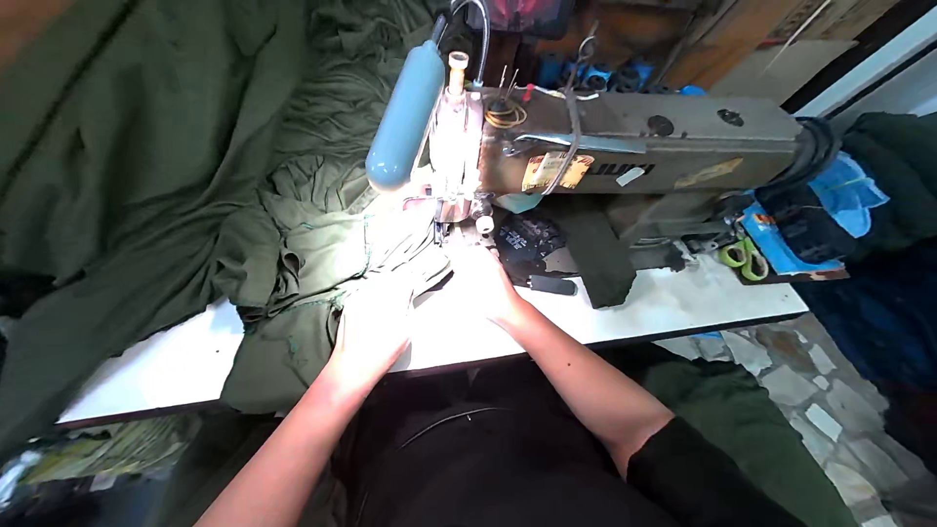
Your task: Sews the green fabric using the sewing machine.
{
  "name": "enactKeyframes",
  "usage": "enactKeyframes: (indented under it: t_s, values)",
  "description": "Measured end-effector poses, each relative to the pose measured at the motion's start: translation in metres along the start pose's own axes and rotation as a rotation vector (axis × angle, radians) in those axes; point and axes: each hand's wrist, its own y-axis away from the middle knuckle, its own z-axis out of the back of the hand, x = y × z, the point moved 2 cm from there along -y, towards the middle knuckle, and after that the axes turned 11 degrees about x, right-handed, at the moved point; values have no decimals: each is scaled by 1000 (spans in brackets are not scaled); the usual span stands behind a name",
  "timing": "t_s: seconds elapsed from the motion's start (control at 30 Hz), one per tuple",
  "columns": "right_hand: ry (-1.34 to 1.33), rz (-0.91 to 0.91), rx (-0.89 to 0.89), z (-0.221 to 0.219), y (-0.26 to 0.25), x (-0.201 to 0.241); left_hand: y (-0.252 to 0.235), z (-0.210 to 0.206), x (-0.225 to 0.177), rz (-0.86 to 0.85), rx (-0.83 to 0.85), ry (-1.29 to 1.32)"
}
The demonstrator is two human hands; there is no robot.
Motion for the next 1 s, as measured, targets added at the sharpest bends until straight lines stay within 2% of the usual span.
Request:
enactKeyframes:
  t_s: [0.07,0.13,0.2,0.27,0.4,0.6,0.77,0.83,0.93,1.0]
  values:
    - [22,-40,71,0,-2,-1,-2,-1,-3,-86,-48,4]
    - [-8,-101,139,6,-4,5,-1,1,-14,-197,-13,82]
    - [-11,-84,167,10,-1,9,2,-3,-28,-267,39,163]
    - [23,49,123,11,11,9,4,-15,-34,-297,13,187]
    - [185,437,-152,0,49,11,9,-35,-31,-338,-129,148]
    - [218,432,-155,-8,64,13,12,-55,-25,-322,-263,160]
    - [221,389,-135,-9,66,16,3,-42,-20,-215,-37,-54]
    - [220,376,-127,-9,67,18,4,-33,-17,-314,5,-96]
    - [232,371,-93,-8,70,20,7,-27,-12,-423,36,-27]
    - [249,377,-84,-6,72,20,7,-23,-8,-372,75,-1]
